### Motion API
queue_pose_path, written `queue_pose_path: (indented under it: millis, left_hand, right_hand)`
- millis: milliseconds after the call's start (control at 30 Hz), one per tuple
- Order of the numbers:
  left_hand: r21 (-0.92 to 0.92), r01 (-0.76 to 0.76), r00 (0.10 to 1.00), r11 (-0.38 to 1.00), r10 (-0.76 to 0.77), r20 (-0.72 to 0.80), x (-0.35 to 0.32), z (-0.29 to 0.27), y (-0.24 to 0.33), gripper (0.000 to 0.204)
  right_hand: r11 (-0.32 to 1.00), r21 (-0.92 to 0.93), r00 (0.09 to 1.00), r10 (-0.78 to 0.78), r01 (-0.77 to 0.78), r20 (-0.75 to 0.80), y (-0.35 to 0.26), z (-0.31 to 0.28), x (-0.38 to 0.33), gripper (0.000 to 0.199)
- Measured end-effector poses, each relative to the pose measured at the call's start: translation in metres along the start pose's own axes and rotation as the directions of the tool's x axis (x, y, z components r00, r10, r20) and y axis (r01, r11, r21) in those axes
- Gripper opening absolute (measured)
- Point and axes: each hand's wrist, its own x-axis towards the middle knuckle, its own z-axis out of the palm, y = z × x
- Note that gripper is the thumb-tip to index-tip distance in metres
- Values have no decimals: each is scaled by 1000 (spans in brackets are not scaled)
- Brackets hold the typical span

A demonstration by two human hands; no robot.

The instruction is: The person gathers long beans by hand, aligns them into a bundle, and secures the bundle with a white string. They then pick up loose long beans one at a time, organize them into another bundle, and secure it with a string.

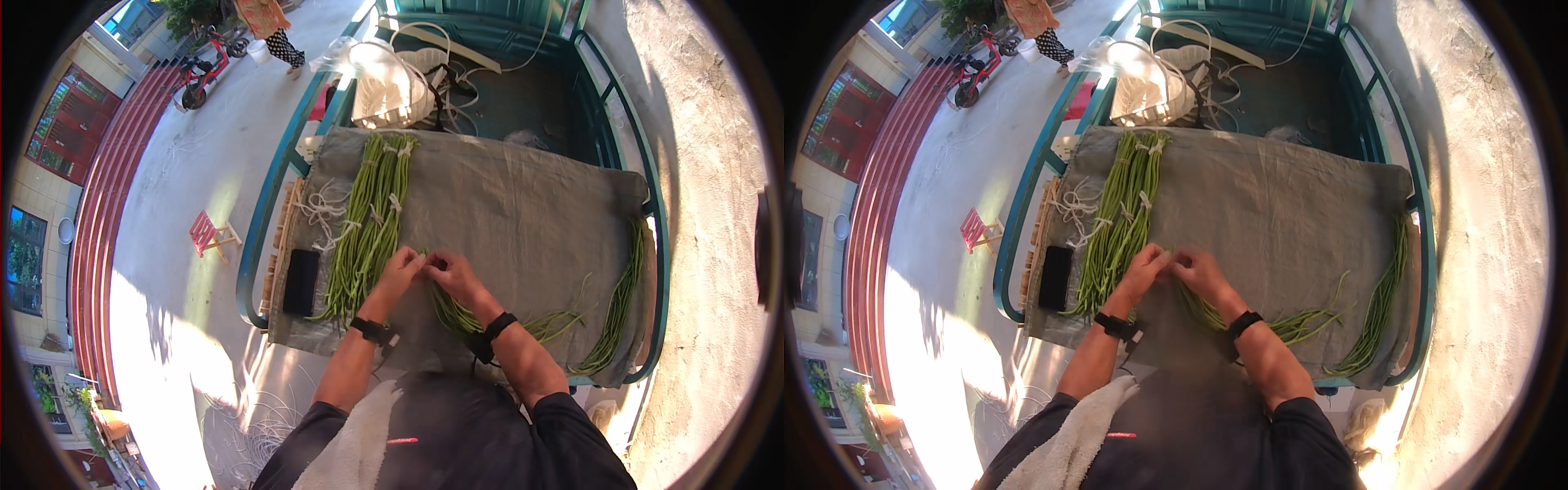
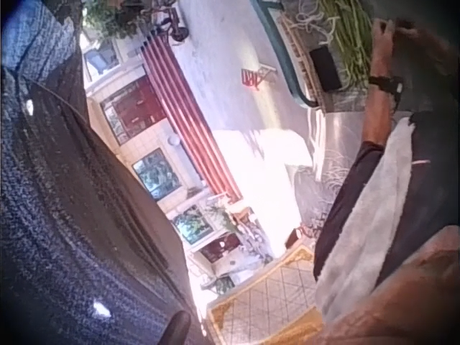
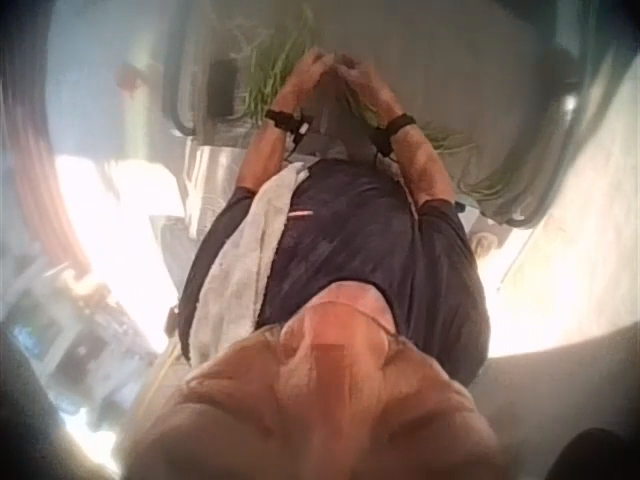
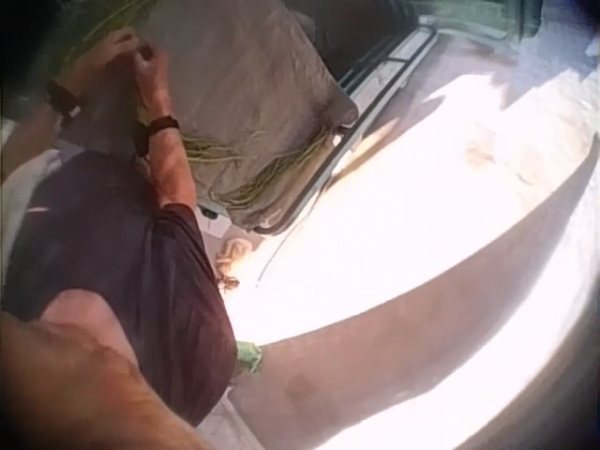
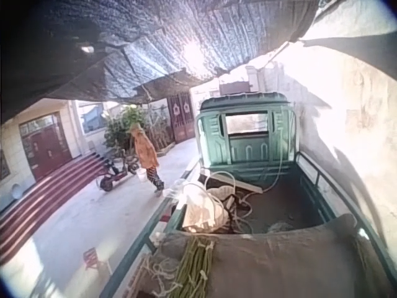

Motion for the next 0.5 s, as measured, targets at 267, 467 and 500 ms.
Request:
queue_pose_path:
  millis: [267, 467, 500]
  left_hand:
    - [268, -117, 990, 956, 92, 104, -15, -8, 20, 20]
    - [492, -106, 994, 864, 97, 44, -21, -9, 28, 16]
    - [491, -106, 994, 864, 96, 46, -22, -5, 32, 16]
  right_hand:
    - [995, 81, 988, 50, -62, 143, 12, -18, 8, 15]
    - [991, -5, 975, 129, -131, 181, 2, -20, 9, 20]
    - [995, -57, 982, 90, -82, 167, 1, -19, 9, 22]
